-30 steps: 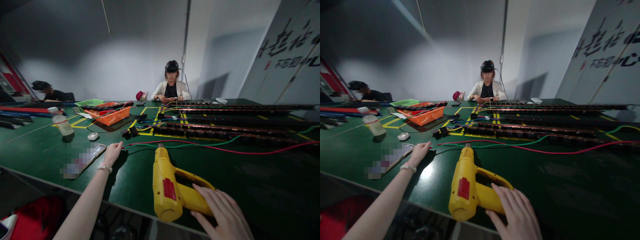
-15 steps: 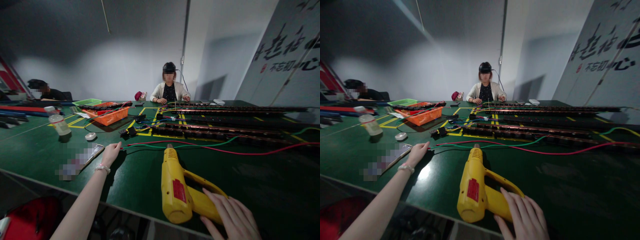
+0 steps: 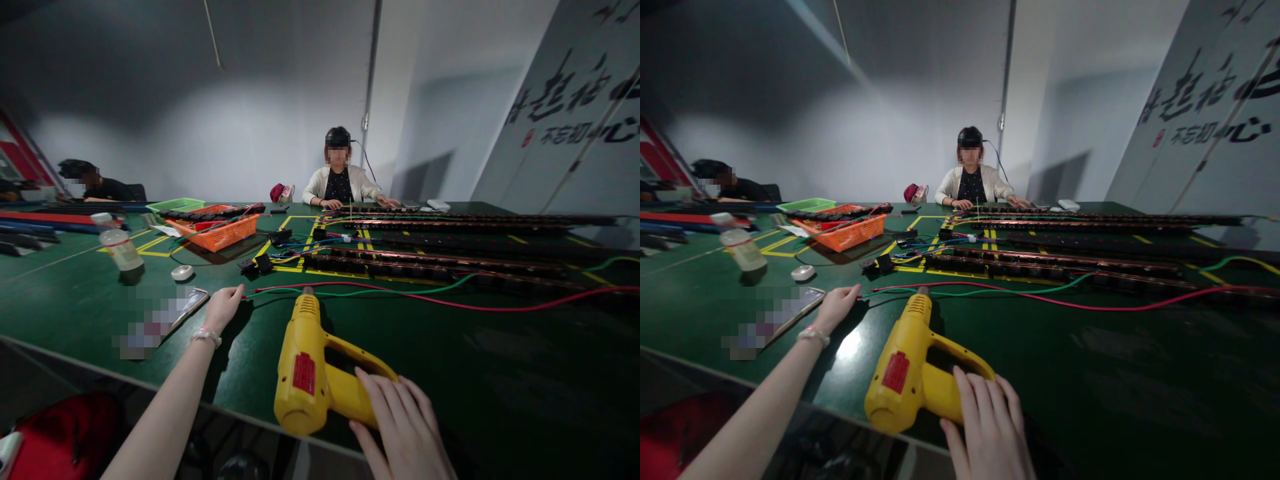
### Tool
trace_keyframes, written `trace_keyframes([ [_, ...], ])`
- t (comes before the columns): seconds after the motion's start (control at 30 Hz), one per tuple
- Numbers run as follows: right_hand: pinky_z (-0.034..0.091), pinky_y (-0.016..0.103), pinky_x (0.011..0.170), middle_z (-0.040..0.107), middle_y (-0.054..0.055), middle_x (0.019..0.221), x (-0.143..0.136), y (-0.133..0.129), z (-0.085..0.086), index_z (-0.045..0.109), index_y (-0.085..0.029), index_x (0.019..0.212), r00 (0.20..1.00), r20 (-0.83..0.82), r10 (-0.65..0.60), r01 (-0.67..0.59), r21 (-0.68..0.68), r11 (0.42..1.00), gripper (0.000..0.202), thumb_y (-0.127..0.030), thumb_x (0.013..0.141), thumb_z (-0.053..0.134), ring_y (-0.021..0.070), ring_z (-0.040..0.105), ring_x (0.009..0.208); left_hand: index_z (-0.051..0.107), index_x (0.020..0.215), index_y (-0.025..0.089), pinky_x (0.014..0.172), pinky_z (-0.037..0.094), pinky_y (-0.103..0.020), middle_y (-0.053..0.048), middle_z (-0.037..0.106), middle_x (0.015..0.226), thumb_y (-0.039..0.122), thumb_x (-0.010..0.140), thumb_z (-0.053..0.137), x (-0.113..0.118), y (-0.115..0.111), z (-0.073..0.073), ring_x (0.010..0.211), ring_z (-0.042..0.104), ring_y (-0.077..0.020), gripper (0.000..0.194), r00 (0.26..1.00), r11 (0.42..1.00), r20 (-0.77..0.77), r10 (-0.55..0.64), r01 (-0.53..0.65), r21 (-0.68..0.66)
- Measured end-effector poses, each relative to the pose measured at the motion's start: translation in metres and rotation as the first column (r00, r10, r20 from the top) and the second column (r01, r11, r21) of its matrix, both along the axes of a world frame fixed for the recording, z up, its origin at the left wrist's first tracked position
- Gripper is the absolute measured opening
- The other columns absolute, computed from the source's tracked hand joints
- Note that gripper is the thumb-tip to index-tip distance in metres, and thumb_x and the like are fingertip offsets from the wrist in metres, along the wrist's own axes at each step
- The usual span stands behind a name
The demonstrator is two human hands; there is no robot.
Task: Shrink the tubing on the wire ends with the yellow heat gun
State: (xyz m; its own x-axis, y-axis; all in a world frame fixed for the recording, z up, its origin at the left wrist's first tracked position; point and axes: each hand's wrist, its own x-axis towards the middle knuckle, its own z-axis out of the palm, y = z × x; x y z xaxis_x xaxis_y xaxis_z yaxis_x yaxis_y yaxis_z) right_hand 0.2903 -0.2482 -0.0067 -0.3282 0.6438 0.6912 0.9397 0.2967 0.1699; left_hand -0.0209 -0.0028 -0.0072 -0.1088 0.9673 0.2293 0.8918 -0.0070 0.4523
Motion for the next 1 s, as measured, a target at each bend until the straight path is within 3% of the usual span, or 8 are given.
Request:
trace_keyframes([
  [0.27,0.038,0.037,0.095,0.066,0.002,0.104,-0.037,0.016,-0.002,0.052,-0.019,0.123,0.969,-0.233,0.077,-0.110,-0.135,0.985,0.039,-0.035,0.087,0.051,0.0186,0.059,0.094,0.058,0.063,0.017,0.055,0.027,-0.025,-0.007,0.061,0.067,0.054,0.085,0.028,0.001,0.000,0.001,0.068,0.056,-0.0199,0.053,1.000,1.000,-0.011,0.012,-0.013,-0.023],
  [0.53,0.033,0.044,0.101,0.063,0.004,0.104,-0.076,0.025,-0.008,0.051,-0.017,0.126,0.946,-0.311,0.095,-0.177,-0.248,0.952,0.047,-0.036,0.083,0.059,0.0212,0.057,0.096,0.069,0.075,0.014,0.056,0.030,-0.025,-0.010,0.069,0.078,0.050,0.088,0.032,0.001,0.001,0.001,0.074,0.059,-0.0212,0.053,1.000,0.999,-0.006,0.003,-0.003,-0.034],
  [0.8,0.033,0.038,0.101,0.064,0.001,0.104,-0.089,0.030,-0.010,0.053,-0.019,0.124,0.907,-0.396,0.145,-0.227,-0.169,0.959,0.050,-0.039,0.079,0.064,0.0196,0.057,0.094,0.068,0.078,0.013,0.055,0.030,-0.023,-0.009,0.070,0.078,0.045,0.088,0.038,0.001,-0.002,0.003,0.071,0.057,-0.0192,0.045,1.000,1.000,0.030,-0.008,0.008,0.012],
  [1.0,0.038,0.036,0.097,0.065,0.000,0.106,-0.089,0.026,-0.012,0.055,-0.021,0.122,0.898,-0.425,0.115,-0.179,-0.113,0.977,0.047,-0.040,0.079,0.063,0.0198,0.057,0.093,0.067,0.076,0.013,0.055,0.030,-0.023,-0.008,0.069,0.076,0.047,0.087,0.036,-0.001,-0.002,0.002,0.071,0.057,-0.0195,0.047,0.999,0.999,0.023,-0.027,0.027,0.022],
])
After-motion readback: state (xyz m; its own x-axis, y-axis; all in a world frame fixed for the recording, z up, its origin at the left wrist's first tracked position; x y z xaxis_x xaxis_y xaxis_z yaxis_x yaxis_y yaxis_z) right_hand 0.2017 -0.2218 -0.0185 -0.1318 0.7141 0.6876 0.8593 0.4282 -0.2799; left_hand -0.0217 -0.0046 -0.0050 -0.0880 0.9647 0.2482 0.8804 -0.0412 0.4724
